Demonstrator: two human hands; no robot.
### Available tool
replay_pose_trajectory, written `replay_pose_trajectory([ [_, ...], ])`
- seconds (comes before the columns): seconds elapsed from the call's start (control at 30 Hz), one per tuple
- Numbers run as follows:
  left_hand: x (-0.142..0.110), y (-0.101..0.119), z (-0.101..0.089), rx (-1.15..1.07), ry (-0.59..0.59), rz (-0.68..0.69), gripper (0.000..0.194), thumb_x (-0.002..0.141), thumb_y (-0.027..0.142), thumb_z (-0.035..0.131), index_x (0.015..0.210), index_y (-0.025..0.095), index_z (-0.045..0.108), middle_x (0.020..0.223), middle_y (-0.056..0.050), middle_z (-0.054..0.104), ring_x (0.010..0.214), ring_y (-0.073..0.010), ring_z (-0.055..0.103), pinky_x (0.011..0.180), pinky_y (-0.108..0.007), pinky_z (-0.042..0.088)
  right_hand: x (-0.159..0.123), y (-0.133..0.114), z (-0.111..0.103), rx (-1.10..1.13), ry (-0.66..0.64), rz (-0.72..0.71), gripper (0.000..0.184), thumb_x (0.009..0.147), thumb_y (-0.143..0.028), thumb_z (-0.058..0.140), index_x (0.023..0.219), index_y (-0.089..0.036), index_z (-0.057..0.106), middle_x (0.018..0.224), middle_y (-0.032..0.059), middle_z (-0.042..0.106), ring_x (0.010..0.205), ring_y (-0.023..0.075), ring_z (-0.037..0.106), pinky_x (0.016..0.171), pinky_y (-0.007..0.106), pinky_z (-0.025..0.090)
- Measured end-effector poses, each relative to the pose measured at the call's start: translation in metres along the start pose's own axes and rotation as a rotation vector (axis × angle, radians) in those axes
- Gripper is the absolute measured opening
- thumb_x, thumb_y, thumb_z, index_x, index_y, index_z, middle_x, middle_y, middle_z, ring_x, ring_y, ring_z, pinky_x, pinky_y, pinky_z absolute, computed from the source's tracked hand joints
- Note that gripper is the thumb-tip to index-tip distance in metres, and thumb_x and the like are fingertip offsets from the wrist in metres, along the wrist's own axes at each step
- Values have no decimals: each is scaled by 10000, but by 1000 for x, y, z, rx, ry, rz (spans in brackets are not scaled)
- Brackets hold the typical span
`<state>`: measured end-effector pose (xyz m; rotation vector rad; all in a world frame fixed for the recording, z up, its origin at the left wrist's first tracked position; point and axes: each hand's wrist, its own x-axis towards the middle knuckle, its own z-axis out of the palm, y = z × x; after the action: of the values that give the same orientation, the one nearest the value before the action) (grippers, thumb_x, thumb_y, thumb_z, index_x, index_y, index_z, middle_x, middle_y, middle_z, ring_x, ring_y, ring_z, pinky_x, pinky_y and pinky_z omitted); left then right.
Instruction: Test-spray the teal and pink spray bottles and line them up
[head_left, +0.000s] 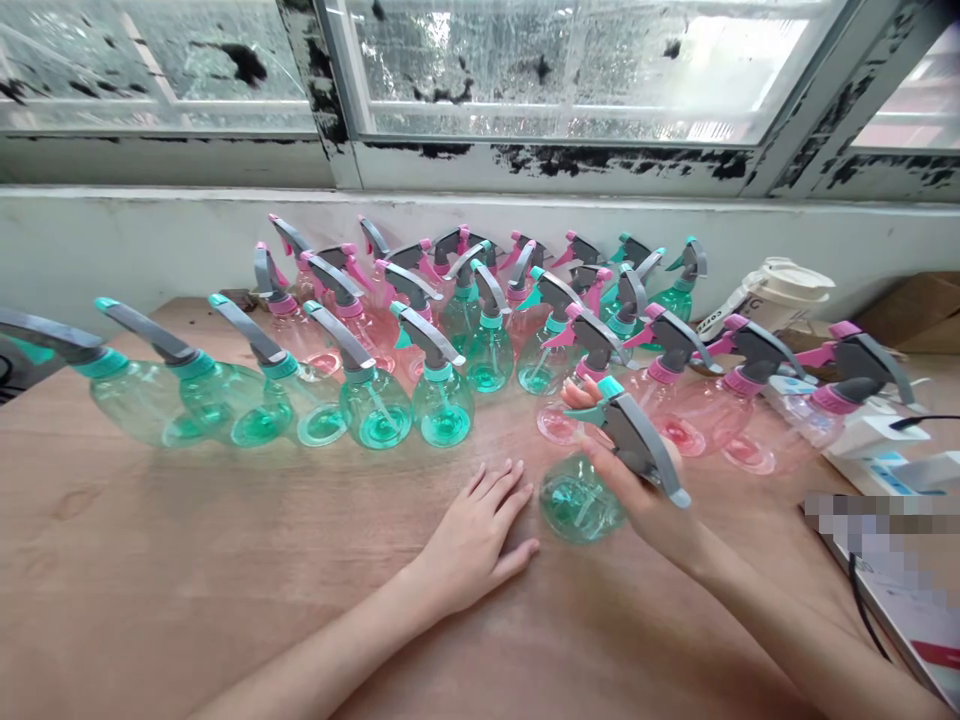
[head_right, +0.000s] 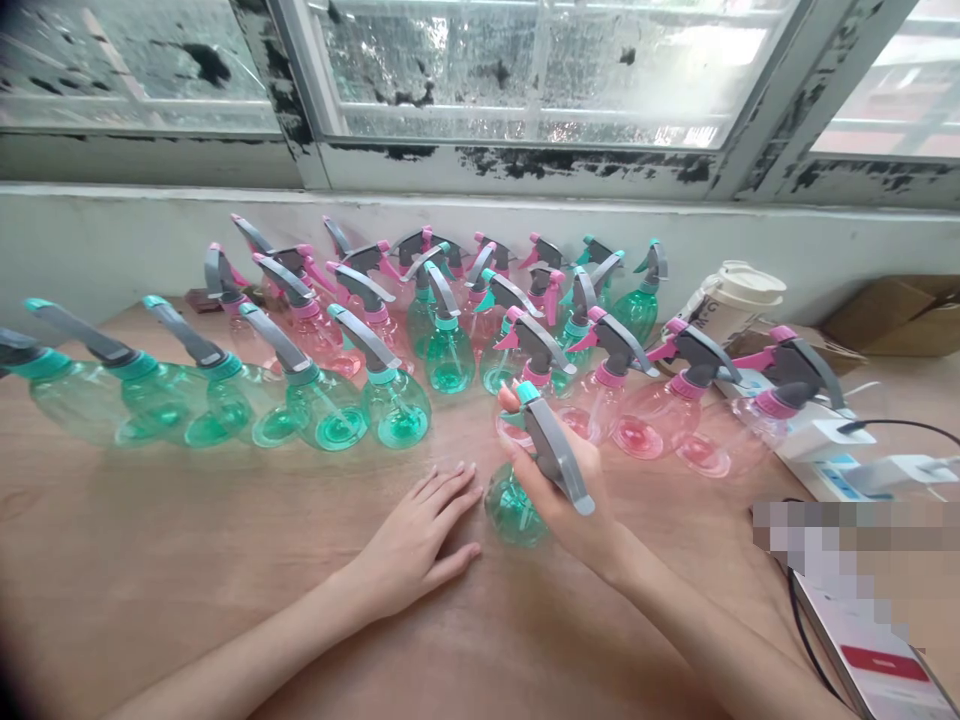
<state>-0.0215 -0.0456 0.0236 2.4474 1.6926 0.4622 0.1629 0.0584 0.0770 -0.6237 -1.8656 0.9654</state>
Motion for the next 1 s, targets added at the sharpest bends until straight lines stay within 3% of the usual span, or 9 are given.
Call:
replay_pose_trajectory([
  [0.1, 0, 0, 1, -9, 11, 2, 523, 932, 381, 580, 1387, 147, 471, 1508, -162, 422, 1421, -285, 353, 1159, -506, 302, 0, 0, 0, 86, -1, 45, 293, 939, -267, 570, 1232, -255, 582, 1285, 67, 633, 1133, 236, 642, 948, 365, 541],
  [0.2, 0, 0, 0, -2, -3, -1, 542, 929, 383, 585, 1395, 133, 465, 1506, -169, 422, 1420, -289, 353, 1160, -511, 299, 1, -1, -1, 77, -2, 62, 252, 938, -258, 569, 1189, -252, 593, 1238, 63, 637, 963, 197, 685, 908, 355, 547],
  [0.27, 0, 0, 0, 4, -16, -4, 551, 927, 385, 589, 1397, 126, 464, 1506, -172, 420, 1419, -290, 356, 1161, -515, 297, 1, -2, -2, 51, -9, 73, 205, 931, -261, 578, 1134, -246, 605, 1163, 58, 653, 826, 166, 684, 825, 326, 562],
  [0.43, 0, -1, 1, 4, -6, -2, 535, 930, 393, 581, 1388, 139, 475, 1509, -165, 418, 1417, -285, 360, 1164, -502, 296, 4, -11, -5, -9, -58, 33, 52, 929, -280, 580, 943, -231, 590, 871, 12, 649, 722, 143, 650, 677, 253, 537],
  [0.63, 1, -2, 2, 8, 13, 2, 535, 937, 399, 565, 1397, 146, 460, 1507, -163, 423, 1415, -285, 364, 1162, -508, 297, 5, -19, -5, -90, -63, 33, 181, 909, -322, 594, 786, -220, 509, 594, -65, 463, 475, 89, 461, 487, 224, 412],
  [0.7, 1, -2, 2, 0, 16, 2, 535, 936, 400, 564, 1397, 149, 459, 1505, -166, 424, 1413, -288, 366, 1161, -513, 295, 4, -19, -5, -85, -67, 57, 176, 902, -346, 603, 803, -218, 532, 616, -52, 508, 495, 98, 500, 503, 228, 435],
  [0.8, 1, -3, 2, -6, 14, 6, 544, 937, 399, 563, 1406, 149, 447, 1505, -169, 424, 1413, -291, 366, 1162, -520, 290, 1, -16, -6, -31, -79, 63, 137, 916, -340, 593, 1000, -232, 604, 869, 10, 667, 614, 127, 607, 650, 268, 521],
  [0.9, 1, -3, 2, -7, 15, 9, 553, 941, 401, 559, 1415, 146, 436, 1506, -166, 423, 1416, -291, 360, 1161, -519, 293, -3, -12, -5, -28, -61, 40, 252, 923, -313, 587, 1167, -260, 614, 1078, 49, 689, 705, 161, 658, 764, 333, 548],
  [1.0, 1, -3, 2, 0, 5, 7, 548, 944, 408, 557, 1408, 140, 443, 1511, -167, 416, 1420, -289, 354, 1162, -514, 294, -7, -8, -4, -47, -35, 9, 320, 928, -295, 576, 1245, -266, 603, 1123, 62, 691, 880, 217, 690, 847, 375, 547],
])
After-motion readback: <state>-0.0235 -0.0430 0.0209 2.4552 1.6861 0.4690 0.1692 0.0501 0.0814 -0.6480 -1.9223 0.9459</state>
